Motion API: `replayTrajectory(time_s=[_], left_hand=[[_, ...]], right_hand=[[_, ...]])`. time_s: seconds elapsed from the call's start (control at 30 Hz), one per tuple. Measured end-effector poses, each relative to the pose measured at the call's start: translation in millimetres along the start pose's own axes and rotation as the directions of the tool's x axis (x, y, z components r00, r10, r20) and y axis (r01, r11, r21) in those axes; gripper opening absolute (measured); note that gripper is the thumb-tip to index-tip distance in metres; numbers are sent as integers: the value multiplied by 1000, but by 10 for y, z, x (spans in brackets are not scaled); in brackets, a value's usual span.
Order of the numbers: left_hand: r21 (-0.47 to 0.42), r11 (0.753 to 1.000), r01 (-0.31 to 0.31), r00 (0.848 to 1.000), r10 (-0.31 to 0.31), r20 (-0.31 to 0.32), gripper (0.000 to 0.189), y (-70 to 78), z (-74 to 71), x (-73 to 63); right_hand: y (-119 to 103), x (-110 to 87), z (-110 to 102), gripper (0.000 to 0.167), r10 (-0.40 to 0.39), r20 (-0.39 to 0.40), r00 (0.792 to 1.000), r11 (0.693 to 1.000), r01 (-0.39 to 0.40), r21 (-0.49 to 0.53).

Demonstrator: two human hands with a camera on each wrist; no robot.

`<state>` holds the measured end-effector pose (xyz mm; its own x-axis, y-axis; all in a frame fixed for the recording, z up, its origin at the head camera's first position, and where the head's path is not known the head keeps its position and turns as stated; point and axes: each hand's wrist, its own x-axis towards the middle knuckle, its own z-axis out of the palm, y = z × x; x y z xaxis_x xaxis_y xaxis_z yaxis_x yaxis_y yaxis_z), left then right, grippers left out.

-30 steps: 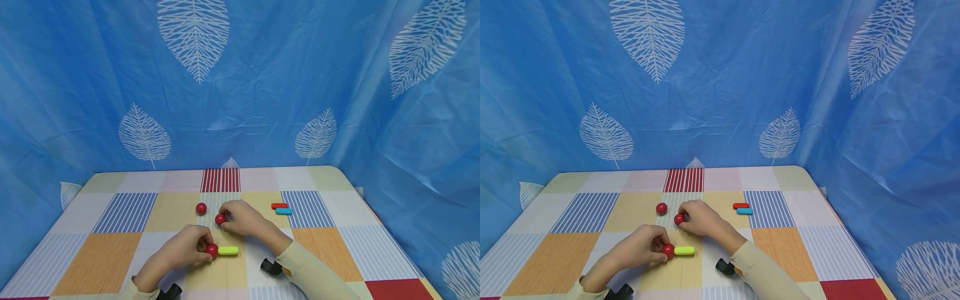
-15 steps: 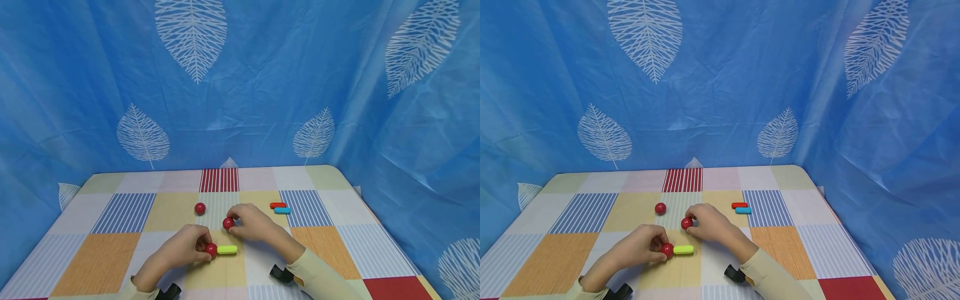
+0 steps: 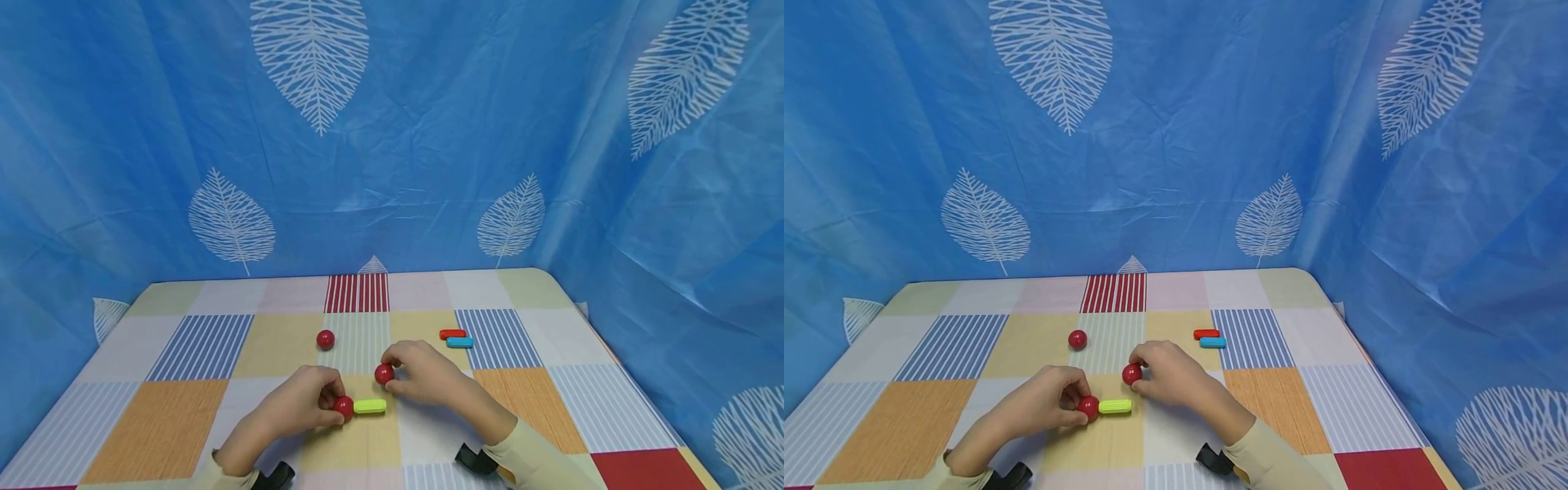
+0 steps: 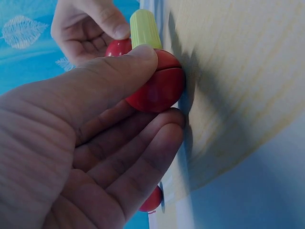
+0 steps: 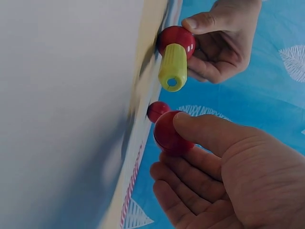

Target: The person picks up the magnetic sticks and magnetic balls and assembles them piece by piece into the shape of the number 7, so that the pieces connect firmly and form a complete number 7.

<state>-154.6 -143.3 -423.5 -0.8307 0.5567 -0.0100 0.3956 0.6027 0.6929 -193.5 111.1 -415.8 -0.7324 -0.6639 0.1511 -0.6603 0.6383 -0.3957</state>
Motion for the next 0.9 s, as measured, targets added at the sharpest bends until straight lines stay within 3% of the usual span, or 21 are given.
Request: replayTrajectory(time_s=[0.9], left_hand=[[19, 1000, 17, 1000, -17, -6, 25, 16, 12, 3]], right_hand=[[90, -345, -23, 22, 7, 29, 1000, 1000, -7, 0]])
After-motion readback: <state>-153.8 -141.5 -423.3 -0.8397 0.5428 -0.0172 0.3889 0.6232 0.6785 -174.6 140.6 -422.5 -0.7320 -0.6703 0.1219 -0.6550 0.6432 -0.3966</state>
